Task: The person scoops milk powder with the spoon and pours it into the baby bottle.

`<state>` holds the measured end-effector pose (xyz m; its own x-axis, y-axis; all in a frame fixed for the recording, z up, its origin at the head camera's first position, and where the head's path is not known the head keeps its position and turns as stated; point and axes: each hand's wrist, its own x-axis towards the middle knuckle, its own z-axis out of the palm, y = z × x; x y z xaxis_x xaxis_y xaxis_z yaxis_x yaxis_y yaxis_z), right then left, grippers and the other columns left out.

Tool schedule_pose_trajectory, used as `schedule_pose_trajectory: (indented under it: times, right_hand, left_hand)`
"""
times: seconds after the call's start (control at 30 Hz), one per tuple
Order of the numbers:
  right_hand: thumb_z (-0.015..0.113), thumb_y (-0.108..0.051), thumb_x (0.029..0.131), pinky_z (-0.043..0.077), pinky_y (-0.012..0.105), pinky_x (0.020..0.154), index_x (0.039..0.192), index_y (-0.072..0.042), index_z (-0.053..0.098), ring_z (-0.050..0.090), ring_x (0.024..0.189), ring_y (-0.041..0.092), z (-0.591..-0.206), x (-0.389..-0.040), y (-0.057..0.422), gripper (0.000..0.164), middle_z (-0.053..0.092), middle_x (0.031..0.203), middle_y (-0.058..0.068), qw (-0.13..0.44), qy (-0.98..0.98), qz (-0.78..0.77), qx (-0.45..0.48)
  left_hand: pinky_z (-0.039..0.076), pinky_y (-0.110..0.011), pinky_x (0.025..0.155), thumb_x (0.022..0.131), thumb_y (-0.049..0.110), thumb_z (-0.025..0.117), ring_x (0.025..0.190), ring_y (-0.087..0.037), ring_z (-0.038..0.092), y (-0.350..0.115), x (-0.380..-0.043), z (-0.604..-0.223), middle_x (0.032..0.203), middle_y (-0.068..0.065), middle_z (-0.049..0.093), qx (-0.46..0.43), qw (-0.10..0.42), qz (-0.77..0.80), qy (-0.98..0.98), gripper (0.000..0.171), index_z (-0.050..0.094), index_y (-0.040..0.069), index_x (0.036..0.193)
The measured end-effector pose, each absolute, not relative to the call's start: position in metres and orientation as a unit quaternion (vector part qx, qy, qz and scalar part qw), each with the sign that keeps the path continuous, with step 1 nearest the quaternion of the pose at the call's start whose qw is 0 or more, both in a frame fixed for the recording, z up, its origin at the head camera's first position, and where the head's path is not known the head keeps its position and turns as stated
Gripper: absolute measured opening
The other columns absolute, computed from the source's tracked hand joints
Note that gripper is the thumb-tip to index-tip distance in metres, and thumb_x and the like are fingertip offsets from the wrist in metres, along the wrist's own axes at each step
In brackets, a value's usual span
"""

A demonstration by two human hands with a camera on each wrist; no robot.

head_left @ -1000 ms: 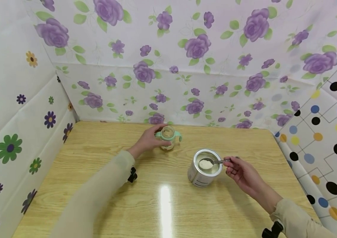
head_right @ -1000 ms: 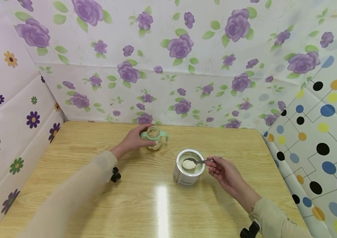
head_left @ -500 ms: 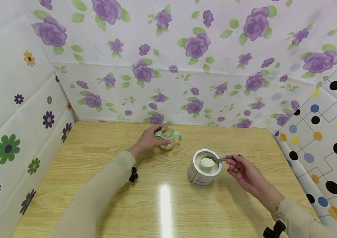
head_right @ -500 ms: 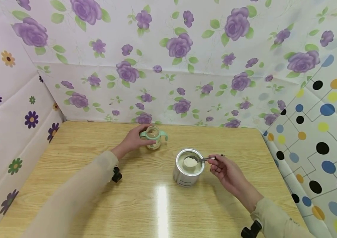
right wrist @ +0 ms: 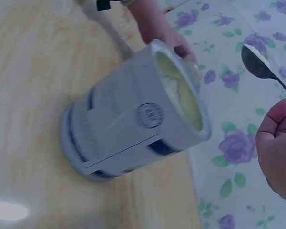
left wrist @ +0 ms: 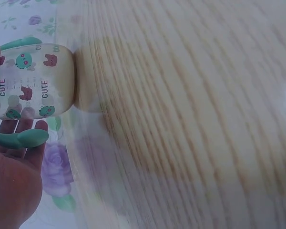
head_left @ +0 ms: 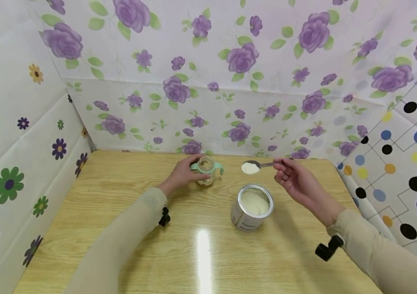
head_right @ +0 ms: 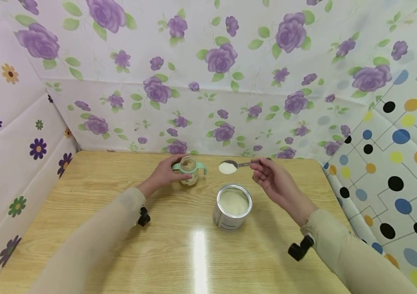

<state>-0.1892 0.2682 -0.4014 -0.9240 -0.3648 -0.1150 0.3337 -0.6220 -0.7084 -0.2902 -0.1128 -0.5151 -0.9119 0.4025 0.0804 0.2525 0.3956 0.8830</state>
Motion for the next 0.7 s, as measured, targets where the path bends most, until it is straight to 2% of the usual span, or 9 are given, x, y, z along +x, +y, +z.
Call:
schedule_pose_trajectory:
  times: [0.33,0.7]
  right_hand:
    - [0.045,-0.019,0.117,0.059,0.027,0.081,0.108,-0.002,0.076,0.072,0.079,0.014,-0.384,-0.254,0.211,0.037,0.080,0.093,0.007,0.210,0.457,-0.863,-0.040]
    - [0.047,-0.020,0.117,0.059,0.024,0.080,0.110,-0.004,0.074,0.071,0.080,0.011,-0.394,-0.295,0.177,0.032,0.080,0.093,0.003,0.228,0.560,-0.796,-0.034]
  left_hand:
    - [0.050,-0.049,0.112,0.085,0.028,0.094,0.134,-0.028,0.061,-0.115,-0.290,-0.518,0.144,-0.006,0.065,0.201,0.070,0.498,0.841,0.078,0.057,0.019,0.154]
    - [0.050,-0.047,0.113,0.084,0.028,0.096,0.132,-0.026,0.062,-0.113,-0.292,-0.517,0.142,-0.004,0.066,0.203,0.061,0.498,0.841,0.079,0.058,0.018,0.152]
